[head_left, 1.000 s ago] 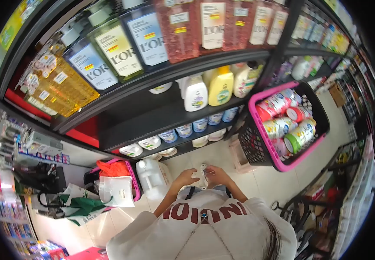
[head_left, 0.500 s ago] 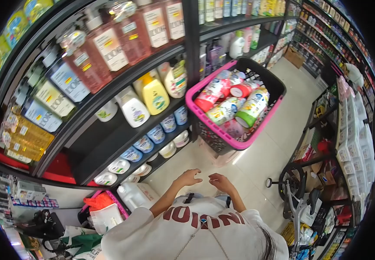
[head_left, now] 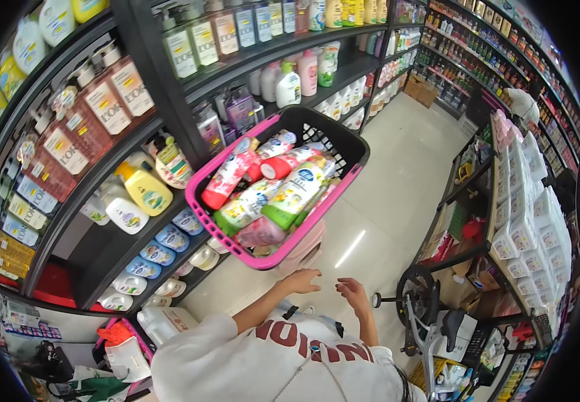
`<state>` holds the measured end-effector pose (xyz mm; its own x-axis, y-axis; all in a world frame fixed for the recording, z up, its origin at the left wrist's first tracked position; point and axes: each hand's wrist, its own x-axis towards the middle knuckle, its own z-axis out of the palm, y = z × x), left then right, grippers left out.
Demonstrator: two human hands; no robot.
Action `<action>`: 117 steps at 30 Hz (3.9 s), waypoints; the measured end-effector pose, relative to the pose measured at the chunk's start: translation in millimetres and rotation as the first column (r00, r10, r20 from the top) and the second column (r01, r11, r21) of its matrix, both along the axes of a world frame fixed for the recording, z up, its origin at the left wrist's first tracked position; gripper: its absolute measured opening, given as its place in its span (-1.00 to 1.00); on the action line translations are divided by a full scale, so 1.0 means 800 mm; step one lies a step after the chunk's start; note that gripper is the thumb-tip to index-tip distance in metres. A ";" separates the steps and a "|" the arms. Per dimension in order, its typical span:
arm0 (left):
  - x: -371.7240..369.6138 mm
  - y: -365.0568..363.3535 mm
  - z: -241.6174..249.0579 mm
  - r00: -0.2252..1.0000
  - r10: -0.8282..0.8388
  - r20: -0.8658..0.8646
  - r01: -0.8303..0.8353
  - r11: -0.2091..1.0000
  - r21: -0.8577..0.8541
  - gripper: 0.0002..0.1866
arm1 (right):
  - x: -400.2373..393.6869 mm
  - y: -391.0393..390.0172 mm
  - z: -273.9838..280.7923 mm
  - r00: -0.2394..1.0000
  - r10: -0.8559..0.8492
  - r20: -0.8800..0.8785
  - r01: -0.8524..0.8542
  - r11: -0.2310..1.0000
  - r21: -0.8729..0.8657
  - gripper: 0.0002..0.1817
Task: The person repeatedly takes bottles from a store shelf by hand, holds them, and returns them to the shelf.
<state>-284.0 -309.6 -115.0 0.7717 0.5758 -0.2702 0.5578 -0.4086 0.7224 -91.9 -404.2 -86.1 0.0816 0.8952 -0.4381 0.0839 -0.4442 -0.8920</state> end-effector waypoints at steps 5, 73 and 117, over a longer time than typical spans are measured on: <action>0.071 0.047 0.047 0.994 -0.011 0.110 0.023 0.994 -0.109 -0.46 | 0.067 0.025 0.004 0.990 -0.070 -0.126 0.071 0.997 0.001 -0.65; 0.449 1.045 0.146 0.120 0.836 0.536 -0.874 0.345 -0.342 -0.12 | 0.481 1.247 0.136 0.863 0.442 -0.244 -0.317 0.850 0.420 -0.55; 0.464 1.136 0.119 0.139 0.809 0.571 -0.990 0.111 0.084 -0.02 | 0.401 1.423 0.053 0.550 0.750 -0.366 -0.617 0.661 0.428 -0.39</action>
